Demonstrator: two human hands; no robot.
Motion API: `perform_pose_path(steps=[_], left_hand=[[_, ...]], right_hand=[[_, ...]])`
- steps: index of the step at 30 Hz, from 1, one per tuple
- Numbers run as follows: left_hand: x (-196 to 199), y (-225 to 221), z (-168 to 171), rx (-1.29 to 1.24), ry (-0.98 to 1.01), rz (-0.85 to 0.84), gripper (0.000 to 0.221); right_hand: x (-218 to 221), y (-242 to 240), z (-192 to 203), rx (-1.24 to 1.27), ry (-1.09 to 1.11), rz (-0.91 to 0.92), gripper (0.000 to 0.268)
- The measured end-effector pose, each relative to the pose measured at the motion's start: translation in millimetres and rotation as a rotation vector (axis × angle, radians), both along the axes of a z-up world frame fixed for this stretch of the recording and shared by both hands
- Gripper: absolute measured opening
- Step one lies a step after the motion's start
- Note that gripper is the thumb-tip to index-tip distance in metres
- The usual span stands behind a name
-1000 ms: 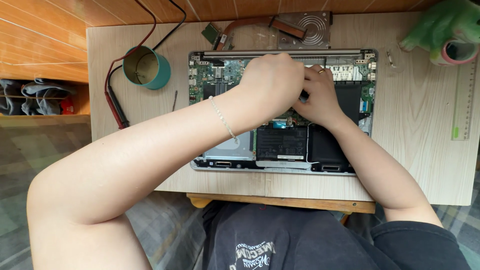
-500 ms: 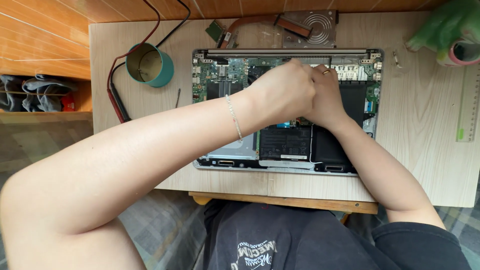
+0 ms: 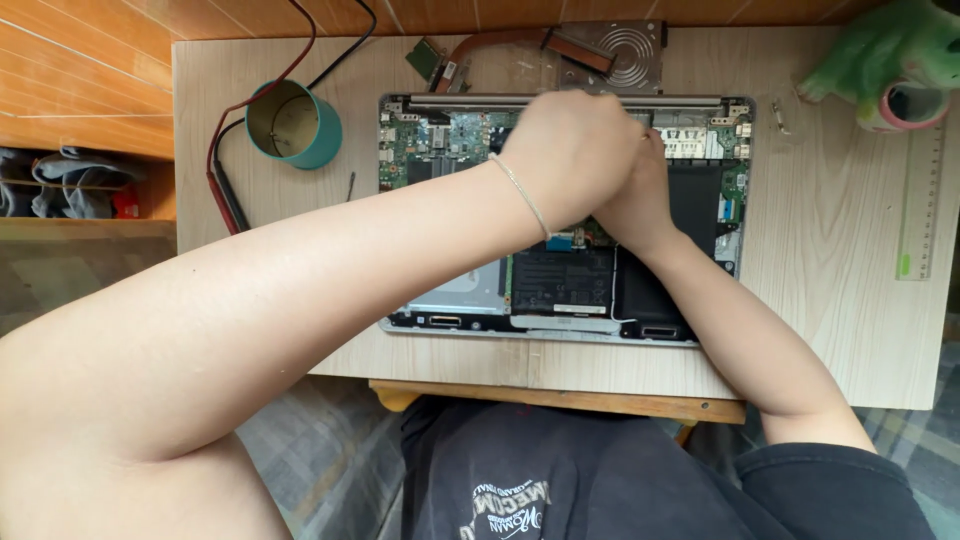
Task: The recorder is repairing a laptop, specifically focusing on the internal components like the motherboard, fan, and thermal management parts.
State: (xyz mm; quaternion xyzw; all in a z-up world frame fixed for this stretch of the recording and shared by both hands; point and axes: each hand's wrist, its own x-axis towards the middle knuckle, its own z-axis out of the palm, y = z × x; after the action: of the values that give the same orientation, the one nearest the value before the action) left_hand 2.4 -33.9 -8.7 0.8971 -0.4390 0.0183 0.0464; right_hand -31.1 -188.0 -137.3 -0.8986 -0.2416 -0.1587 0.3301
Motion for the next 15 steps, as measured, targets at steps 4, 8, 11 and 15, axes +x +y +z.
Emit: perform_pose_path(steps=[4, 8, 11, 15], left_hand=[[3.6, 8.3, 13.7, 0.013, 0.227, 0.364, 0.022], [15.1, 1.6, 6.1, 0.047, 0.305, 0.334, 0.023], [22.1, -6.5, -2.8, 0.120, 0.288, 0.167, 0.023], [24.1, 3.0, -1.8, 0.212, 0.150, -0.059, 0.021]], right_hand=[[-2.4, 2.3, 6.6, -0.013, -0.005, 0.040, 0.017], [-2.6, 3.2, 17.0, 0.082, -0.048, 0.109, 0.022], [-1.8, -2.9, 18.0, 0.138, -0.034, 0.123, 0.024], [-0.4, -9.1, 6.1, 0.105, 0.003, 0.044, 0.023]])
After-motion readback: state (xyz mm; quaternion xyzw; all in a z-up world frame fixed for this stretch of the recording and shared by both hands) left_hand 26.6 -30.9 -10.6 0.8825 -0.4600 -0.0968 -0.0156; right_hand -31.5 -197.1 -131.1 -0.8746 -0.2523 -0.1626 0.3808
